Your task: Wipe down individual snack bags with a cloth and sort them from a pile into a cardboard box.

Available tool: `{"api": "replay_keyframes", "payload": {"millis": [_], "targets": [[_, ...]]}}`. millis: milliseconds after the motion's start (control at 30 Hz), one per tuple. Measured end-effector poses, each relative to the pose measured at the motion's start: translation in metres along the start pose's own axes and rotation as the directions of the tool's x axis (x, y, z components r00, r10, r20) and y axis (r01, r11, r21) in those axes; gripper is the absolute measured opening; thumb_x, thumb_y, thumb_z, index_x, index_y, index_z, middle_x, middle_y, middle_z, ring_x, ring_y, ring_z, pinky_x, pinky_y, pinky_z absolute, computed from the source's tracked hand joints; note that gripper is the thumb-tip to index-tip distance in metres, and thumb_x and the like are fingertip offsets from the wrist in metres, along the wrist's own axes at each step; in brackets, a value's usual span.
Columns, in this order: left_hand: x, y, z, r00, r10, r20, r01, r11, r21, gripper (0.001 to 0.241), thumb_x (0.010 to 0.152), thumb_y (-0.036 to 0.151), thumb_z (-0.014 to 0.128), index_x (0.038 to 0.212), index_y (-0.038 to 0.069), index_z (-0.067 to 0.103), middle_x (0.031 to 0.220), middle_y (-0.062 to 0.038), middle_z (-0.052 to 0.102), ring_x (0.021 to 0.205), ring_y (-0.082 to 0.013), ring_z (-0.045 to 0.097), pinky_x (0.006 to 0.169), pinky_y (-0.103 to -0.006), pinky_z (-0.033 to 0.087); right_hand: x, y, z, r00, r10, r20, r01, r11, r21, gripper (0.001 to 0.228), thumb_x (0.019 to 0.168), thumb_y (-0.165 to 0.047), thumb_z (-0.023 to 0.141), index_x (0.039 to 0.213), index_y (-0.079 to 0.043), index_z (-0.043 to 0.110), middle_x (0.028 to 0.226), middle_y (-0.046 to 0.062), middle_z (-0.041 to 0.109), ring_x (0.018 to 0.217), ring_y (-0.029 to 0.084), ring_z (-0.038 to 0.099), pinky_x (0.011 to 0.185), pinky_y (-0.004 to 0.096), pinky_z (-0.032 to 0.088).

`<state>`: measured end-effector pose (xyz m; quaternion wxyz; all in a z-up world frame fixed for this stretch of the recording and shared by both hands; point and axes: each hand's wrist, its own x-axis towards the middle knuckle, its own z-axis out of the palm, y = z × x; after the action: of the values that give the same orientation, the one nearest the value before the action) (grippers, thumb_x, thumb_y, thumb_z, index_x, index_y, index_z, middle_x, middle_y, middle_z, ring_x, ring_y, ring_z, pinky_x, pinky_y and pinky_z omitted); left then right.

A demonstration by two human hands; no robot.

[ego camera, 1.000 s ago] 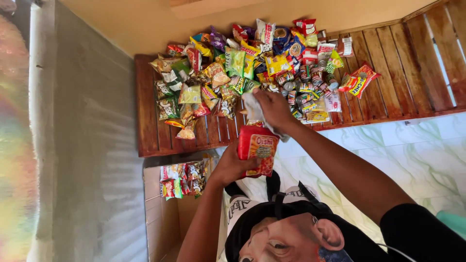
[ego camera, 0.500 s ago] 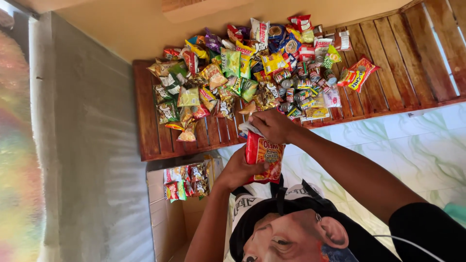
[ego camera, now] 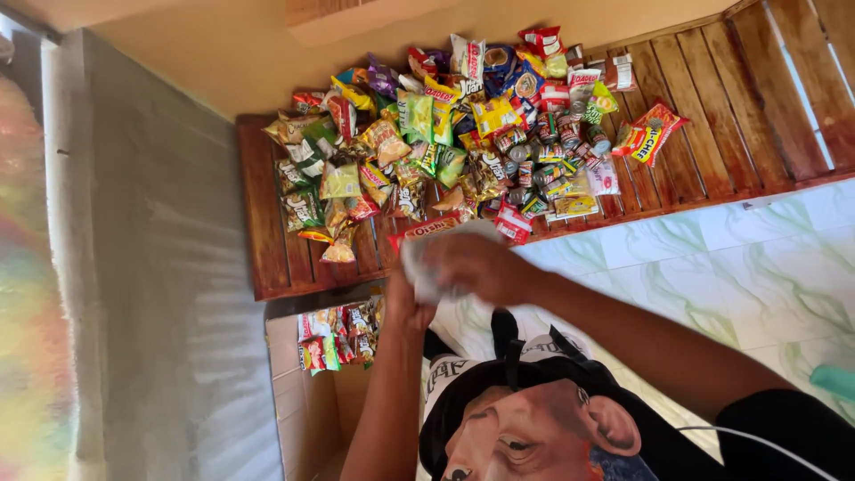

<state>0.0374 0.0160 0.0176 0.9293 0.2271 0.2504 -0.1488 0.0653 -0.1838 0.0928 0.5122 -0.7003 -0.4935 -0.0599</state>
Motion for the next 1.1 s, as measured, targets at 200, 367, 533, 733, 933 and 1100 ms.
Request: {"api": "replay_keyframes", "payload": {"millis": [200, 367, 533, 733, 933, 1100], "targets": [[0.002, 0.0, 0.001, 0.995, -0.072, 0.072, 0.079, 0.992, -0.094, 0.046, 0.112, 0.037, 0.033, 0.116, 0.002, 0.062, 0.104, -0.017, 0.071, 0.091, -0.0284, 0.069, 0.078, -0.0392, 0.059, 0.011, -0.037, -0.01, 0.989, -0.02, 0.146, 0.1, 0.819, -0.565, 0.04, 0.086, -0.016, 0.06, 0.125, -0.015, 0.068, 0.134, 0.008, 0.066, 0.132, 0.027, 0.059, 0.116, 0.045, 0.041], [0.012, -0.009, 0.004, 0.998, 0.057, -0.018, -0.059, 0.987, -0.148, 0.05, 0.112, 0.044, 0.029, 0.116, 0.005, 0.06, 0.11, -0.016, 0.07, 0.099, -0.0306, 0.067, 0.087, -0.0438, 0.058, 0.008, -0.034, -0.019, 0.983, -0.115, 0.141, 0.176, 0.795, -0.58, 0.028, 0.088, -0.018, 0.062, 0.115, -0.013, 0.067, 0.118, 0.005, 0.065, 0.113, 0.024, 0.061, 0.1, 0.043, 0.046], [0.008, -0.014, 0.019, 0.99, 0.102, -0.097, -0.118, 0.978, -0.174, 0.054, 0.111, 0.045, 0.027, 0.123, 0.004, 0.06, 0.116, -0.016, 0.069, 0.104, -0.0321, 0.066, 0.094, -0.0459, 0.056, 0.007, -0.029, -0.028, 0.986, -0.139, 0.091, 0.166, 0.794, -0.585, 0.026, 0.085, -0.016, 0.065, 0.11, -0.013, 0.068, 0.11, 0.005, 0.064, 0.106, 0.025, 0.062, 0.089, 0.041, 0.049], [0.017, -0.033, 0.021, 0.992, 0.129, -0.004, -0.126, 0.965, -0.231, 0.054, 0.111, 0.048, 0.028, 0.129, 0.003, 0.054, 0.121, -0.018, 0.067, 0.109, -0.0334, 0.064, 0.1, -0.0491, 0.052, -0.008, -0.023, -0.037, 0.989, -0.138, 0.044, 0.141, 0.839, -0.525, 0.031, 0.083, -0.007, 0.072, 0.113, -0.006, 0.068, 0.109, 0.01, 0.063, 0.102, 0.03, 0.063, 0.087, 0.041, 0.054], [0.012, -0.025, 0.022, 0.992, 0.117, 0.051, -0.107, 0.978, -0.177, 0.054, 0.111, 0.04, 0.033, 0.145, 0.001, 0.047, 0.141, -0.019, 0.061, 0.126, -0.0341, 0.06, 0.11, -0.0481, 0.048, -0.02, -0.032, -0.043, 0.998, -0.063, 0.022, 0.067, 0.896, -0.44, 0.039, 0.075, -0.006, 0.078, 0.112, -0.007, 0.066, 0.107, 0.011, 0.062, 0.099, 0.032, 0.063, 0.088, 0.043, 0.054], [-0.047, 0.014, 0.077, 0.91, 0.415, 0.007, -0.409, 0.894, 0.184, 0.06, 0.1, 0.048, 0.047, 0.145, 0.009, 0.041, 0.138, -0.017, 0.06, 0.121, -0.036, 0.064, 0.1, -0.0548, 0.056, -0.016, -0.033, -0.064, 0.983, 0.144, -0.113, -0.166, 0.959, -0.228, 0.034, 0.084, -0.014, 0.079, 0.113, -0.007, 0.063, 0.107, 0.009, 0.064, 0.1, 0.031, 0.064, 0.088, 0.043, 0.051]]}}
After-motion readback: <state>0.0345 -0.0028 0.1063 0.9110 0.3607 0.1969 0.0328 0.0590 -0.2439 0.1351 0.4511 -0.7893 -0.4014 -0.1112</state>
